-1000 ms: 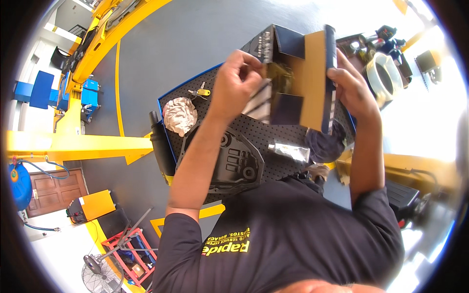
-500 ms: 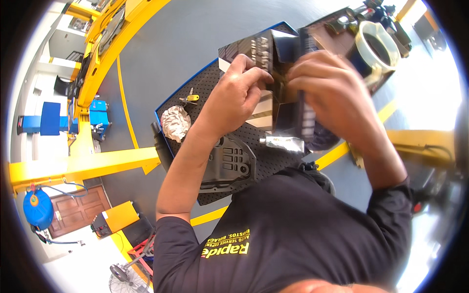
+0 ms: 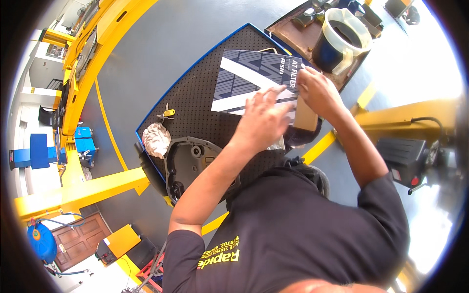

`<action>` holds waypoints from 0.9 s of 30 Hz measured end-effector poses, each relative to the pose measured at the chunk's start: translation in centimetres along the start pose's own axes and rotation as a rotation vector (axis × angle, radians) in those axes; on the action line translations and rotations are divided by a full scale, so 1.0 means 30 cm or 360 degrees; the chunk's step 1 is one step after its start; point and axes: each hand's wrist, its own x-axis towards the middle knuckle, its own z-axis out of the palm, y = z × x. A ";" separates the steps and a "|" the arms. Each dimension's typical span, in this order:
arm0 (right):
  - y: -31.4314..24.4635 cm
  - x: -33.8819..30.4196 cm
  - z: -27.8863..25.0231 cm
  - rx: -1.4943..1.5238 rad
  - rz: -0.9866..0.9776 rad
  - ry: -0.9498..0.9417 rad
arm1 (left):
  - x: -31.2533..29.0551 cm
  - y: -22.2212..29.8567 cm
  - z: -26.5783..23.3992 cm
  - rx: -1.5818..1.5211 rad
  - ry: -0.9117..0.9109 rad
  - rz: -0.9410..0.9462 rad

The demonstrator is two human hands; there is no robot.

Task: The person retrieves a small metal ring and wipes it with a cloth, then places it into a black plastic housing. They open a box, remove a yellow plastic bag, and take out a silver metal part. The person wipes the metal part and positions it under a lifted vehicle.

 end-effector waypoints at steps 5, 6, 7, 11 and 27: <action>0.078 -0.034 0.038 0.0114 0.0361 -0.0392 | 0.077 -0.147 0.022 0.0186 0.0332 -0.0299; 0.114 -0.032 0.092 0.0189 0.0259 -0.0247 | 0.077 -0.263 -0.008 0.0134 0.0441 -0.0538; 0.149 -0.032 0.155 0.0247 0.0168 -0.0101 | 0.063 -0.392 -0.031 0.0062 0.0542 -0.0769; 0.101 0.035 0.311 0.0592 0.0550 0.0093 | -0.086 -0.600 -0.033 -0.0466 -0.0042 -0.1369; -0.244 0.160 0.149 0.1022 0.0266 -0.0465 | -0.364 -0.637 -0.262 -0.1662 0.0672 -0.1207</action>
